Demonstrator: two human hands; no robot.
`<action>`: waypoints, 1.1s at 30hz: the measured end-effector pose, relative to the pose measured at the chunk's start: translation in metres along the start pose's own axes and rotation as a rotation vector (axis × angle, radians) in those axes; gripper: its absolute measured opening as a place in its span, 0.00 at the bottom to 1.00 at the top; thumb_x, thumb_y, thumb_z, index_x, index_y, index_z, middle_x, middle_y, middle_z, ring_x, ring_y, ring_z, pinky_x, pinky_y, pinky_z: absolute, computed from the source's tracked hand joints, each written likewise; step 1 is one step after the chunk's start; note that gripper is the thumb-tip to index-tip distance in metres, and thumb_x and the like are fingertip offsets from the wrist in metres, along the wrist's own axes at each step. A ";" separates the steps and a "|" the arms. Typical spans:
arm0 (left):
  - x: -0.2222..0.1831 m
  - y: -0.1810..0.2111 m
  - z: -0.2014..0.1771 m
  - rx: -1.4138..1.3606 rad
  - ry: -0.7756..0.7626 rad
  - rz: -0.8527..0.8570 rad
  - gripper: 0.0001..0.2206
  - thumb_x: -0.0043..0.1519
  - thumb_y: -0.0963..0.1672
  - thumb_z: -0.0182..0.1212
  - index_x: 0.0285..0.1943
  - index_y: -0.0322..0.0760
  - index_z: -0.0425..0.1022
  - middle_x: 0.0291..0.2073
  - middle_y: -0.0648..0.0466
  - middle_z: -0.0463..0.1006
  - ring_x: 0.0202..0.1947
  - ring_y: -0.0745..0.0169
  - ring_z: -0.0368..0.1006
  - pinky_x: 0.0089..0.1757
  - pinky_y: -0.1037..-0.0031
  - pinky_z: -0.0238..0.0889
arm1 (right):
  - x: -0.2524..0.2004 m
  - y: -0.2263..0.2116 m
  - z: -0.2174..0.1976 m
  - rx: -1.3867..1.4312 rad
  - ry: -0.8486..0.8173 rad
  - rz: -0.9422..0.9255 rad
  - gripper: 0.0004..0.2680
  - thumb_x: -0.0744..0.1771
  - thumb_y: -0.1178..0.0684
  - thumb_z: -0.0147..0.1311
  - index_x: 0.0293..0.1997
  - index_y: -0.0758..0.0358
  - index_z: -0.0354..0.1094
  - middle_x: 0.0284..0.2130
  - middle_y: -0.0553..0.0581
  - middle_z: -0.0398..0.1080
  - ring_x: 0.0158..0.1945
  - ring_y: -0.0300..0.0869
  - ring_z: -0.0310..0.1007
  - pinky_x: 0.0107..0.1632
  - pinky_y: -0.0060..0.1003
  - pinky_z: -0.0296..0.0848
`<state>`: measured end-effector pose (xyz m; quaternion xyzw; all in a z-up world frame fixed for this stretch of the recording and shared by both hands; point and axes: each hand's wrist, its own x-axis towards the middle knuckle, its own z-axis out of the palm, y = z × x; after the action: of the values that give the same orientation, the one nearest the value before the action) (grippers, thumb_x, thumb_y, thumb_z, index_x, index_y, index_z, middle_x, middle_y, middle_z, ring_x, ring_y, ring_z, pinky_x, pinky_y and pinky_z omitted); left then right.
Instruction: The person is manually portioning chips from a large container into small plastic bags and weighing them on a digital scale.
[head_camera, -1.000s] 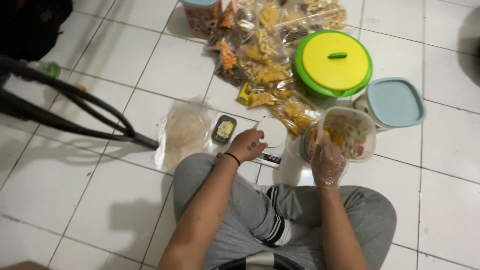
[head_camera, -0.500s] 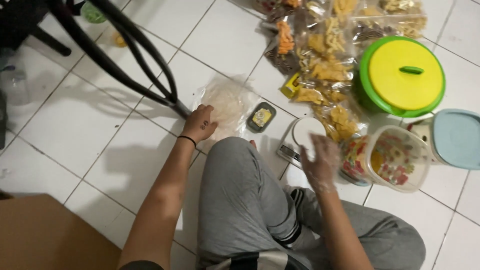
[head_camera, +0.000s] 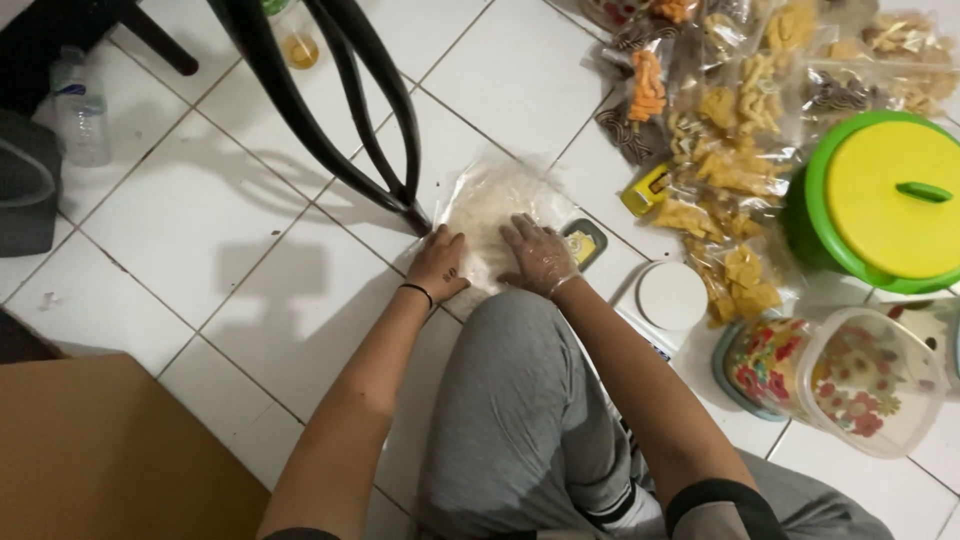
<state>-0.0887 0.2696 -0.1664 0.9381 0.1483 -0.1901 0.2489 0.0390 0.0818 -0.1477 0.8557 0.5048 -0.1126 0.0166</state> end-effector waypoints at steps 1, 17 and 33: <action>-0.005 0.002 -0.004 -0.002 0.000 -0.006 0.39 0.55 0.47 0.72 0.75 0.31 0.56 0.72 0.27 0.50 0.73 0.27 0.49 0.63 0.46 0.58 | 0.005 0.000 0.002 0.001 -0.002 -0.006 0.34 0.59 0.29 0.64 0.71 0.47 0.58 0.68 0.59 0.57 0.73 0.51 0.56 0.65 0.49 0.67; -0.032 0.023 -0.036 -0.110 -0.015 -0.020 0.34 0.60 0.45 0.66 0.74 0.27 0.56 0.73 0.32 0.51 0.75 0.36 0.46 0.65 0.55 0.57 | 0.022 -0.011 0.005 -0.031 -0.021 0.108 0.22 0.63 0.29 0.56 0.59 0.45 0.62 0.63 0.52 0.60 0.69 0.45 0.60 0.60 0.48 0.68; -0.012 0.010 -0.009 -0.037 0.005 -0.022 0.44 0.52 0.51 0.74 0.76 0.31 0.54 0.72 0.37 0.52 0.73 0.36 0.46 0.63 0.49 0.56 | 0.031 0.001 0.043 0.318 0.137 0.023 0.13 0.64 0.43 0.62 0.51 0.48 0.74 0.47 0.57 0.75 0.52 0.55 0.76 0.51 0.49 0.76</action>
<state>-0.0935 0.2640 -0.1502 0.9320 0.1629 -0.1878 0.2638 0.0470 0.1015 -0.1966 0.8589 0.4707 -0.1326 -0.1522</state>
